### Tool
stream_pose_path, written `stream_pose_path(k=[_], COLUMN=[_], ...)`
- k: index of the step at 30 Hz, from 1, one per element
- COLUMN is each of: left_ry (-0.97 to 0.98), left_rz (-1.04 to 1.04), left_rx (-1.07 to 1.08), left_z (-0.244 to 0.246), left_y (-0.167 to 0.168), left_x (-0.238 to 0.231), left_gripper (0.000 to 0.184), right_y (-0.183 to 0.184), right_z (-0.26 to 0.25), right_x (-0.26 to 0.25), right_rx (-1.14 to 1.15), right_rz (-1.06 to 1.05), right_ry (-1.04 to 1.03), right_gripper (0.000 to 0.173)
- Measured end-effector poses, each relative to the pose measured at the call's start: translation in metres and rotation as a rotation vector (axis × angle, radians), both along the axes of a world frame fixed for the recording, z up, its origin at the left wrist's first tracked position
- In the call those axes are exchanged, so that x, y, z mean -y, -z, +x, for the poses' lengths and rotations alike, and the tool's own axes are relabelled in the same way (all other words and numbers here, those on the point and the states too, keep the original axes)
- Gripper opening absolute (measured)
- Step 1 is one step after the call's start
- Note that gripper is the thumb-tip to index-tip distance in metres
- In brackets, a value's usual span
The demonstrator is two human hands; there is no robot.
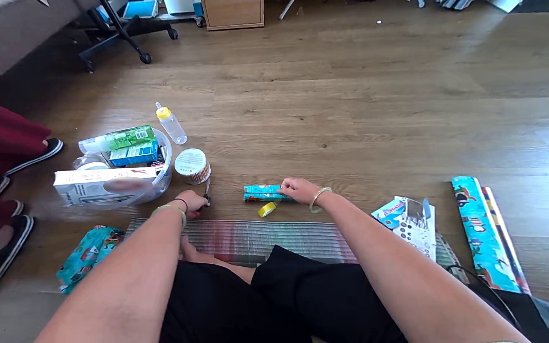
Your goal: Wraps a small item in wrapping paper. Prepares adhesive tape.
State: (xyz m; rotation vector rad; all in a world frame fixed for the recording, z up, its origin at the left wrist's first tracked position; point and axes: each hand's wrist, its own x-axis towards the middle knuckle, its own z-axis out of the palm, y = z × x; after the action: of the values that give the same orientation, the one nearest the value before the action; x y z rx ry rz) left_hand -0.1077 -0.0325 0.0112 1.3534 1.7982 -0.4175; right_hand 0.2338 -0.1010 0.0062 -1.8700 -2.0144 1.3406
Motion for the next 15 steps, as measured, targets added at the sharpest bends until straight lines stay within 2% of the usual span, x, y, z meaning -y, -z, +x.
stream_pose_path(k=[2,4,7,9,10,12,15], left_ry=[-0.158,-0.197,-0.018,0.248,0.397,0.67,1.064], left_rz=[-0.052,-0.063,0.013,0.159,0.22,0.264,0.199], left_rx=[0.302,0.515,0.626,0.538,0.451,0.231,-0.018], left_z=[-0.011,-0.02,-0.023,-0.016,-0.009,0.014,0.051], left_y=[-0.009,-0.022,-0.03,-0.029,-0.03,-0.036,-0.043], left_x=[-0.003,-0.006,-0.017,-0.03,-0.037,-0.045,-0.049], left_gripper=[0.033,0.024,0.02,0.013,0.017,0.039,0.061], right_y=[-0.002,-0.003,-0.003,-0.002,-0.001,0.0,0.0], right_z=[-0.001,-0.001,0.0,0.001,0.001,0.003,0.004], right_x=[-0.001,-0.001,-0.001,-0.002,-0.002,-0.004,-0.005], right_rx=[0.005,0.005,-0.005,-0.017,-0.02,-0.018,-0.02], right_rz=[0.006,0.002,-0.011,-0.008,-0.006,0.0,-0.008], right_ry=[-0.011,-0.012,-0.015,-0.021,-0.027,-0.047,-0.058], right_gripper=[0.031,0.031,0.031,0.032,0.031,0.031,0.031])
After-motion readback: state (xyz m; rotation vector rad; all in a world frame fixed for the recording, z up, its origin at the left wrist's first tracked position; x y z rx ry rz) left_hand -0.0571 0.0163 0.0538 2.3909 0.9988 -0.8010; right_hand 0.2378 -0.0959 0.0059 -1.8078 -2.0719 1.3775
